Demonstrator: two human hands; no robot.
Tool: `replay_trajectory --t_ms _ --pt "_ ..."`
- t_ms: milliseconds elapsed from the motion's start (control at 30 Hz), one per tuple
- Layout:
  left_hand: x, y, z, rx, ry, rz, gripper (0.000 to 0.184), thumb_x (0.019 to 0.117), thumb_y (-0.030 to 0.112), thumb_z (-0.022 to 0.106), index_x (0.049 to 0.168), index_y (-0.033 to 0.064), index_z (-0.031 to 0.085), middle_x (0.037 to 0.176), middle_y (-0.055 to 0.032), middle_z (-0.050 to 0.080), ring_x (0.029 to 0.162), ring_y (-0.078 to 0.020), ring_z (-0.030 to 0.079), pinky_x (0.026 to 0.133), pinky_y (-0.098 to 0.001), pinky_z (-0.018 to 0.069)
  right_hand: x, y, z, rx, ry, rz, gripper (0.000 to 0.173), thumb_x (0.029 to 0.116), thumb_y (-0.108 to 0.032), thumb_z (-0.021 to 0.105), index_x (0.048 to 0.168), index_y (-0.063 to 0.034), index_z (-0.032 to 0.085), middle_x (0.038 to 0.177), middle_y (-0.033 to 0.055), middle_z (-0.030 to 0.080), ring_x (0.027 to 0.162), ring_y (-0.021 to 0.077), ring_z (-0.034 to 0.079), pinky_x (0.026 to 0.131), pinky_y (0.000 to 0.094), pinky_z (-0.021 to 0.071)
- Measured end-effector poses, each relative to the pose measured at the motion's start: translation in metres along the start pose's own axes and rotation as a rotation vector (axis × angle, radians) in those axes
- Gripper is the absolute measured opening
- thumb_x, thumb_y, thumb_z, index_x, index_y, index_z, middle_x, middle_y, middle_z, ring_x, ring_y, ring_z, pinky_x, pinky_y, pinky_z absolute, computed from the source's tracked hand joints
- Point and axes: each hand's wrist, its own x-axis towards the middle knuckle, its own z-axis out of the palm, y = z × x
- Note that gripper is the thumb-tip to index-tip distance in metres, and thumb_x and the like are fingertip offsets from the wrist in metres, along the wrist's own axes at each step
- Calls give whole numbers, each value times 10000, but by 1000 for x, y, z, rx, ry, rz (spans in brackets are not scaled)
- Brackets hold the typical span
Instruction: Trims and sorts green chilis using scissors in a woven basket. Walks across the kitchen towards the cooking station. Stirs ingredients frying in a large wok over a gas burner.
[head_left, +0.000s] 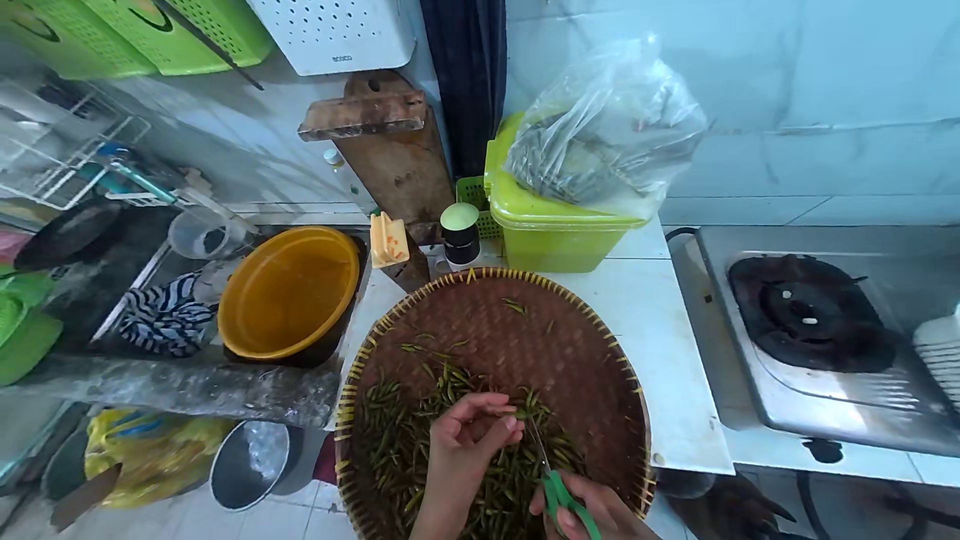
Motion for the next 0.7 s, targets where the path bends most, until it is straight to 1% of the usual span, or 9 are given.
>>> replay_trajectory --t_ms 133,233,333,400,500,567,633,667,700 --pt "-3 -1 -4 15 -50 -17 278 878 -65 722 1154 -67 685 1020 -211 737 836 -307 755 759 -424 665 2 -3 -1 10 60 -11 435 1032 -428 598 1279 -70 588 861 68 649 712 201 676 559 385 607" --pt "-2 -3 -8 45 -107 -37 276 886 -66 721 1160 -65 687 1031 -209 743 840 -310 758 761 -426 667 1 0 -4 1 90 -46 282 1041 -263 620 1220 -45 617 815 64 662 656 177 668 558 364 605" --pt "9 -1 -8 127 -147 -27 223 897 -38 727 1120 -55 711 1026 -192 749 835 -304 761 769 -424 670 -4 1 -5 -2 127 -29 246 1040 -218 620 1210 -39 627 823 64 672 657 171 672 572 354 610" --pt "32 5 -5 243 -137 47 181 908 11 737 1086 -24 735 990 -145 763 830 -267 764 775 -402 671 -8 3 -6 22 165 -18 259 1043 -233 613 1216 -40 625 840 63 673 667 173 677 575 356 613" --pt "86 14 4 398 -64 145 157 919 82 760 1071 45 766 944 -76 777 832 -205 761 783 -372 657 -11 4 -9 45 215 23 318 1046 -300 604 1238 -47 617 852 62 682 682 178 689 588 360 623" --pt "124 13 9 483 -50 192 160 933 105 757 1089 72 768 951 -62 777 821 -186 757 780 -371 649 -12 2 -10 42 238 24 335 1045 -321 601 1245 -52 614 855 58 684 685 176 691 587 358 622" --pt "158 6 14 580 -35 247 128 932 117 765 1054 78 774 947 -47 778 793 -158 757 756 -354 655 -14 0 -9 42 248 16 334 1039 -324 612 1241 -57 611 855 52 684 684 171 692 579 348 619" --pt "170 2 17 648 -21 288 112 924 125 777 1028 86 781 971 -45 771 797 -150 751 750 -349 653 -15 -1 -9 47 251 7 332 1038 -318 615 1238 -54 610 852 52 682 683 172 692 575 350 618" --pt "176 -1 18 732 -8 345 111 912 129 789 1017 93 786 1032 -62 743 833 -160 733 765 -358 640 -16 -2 -9 51 253 -9 327 1038 -312 613 1237 -53 608 847 50 678 682 173 691 575 352 619"
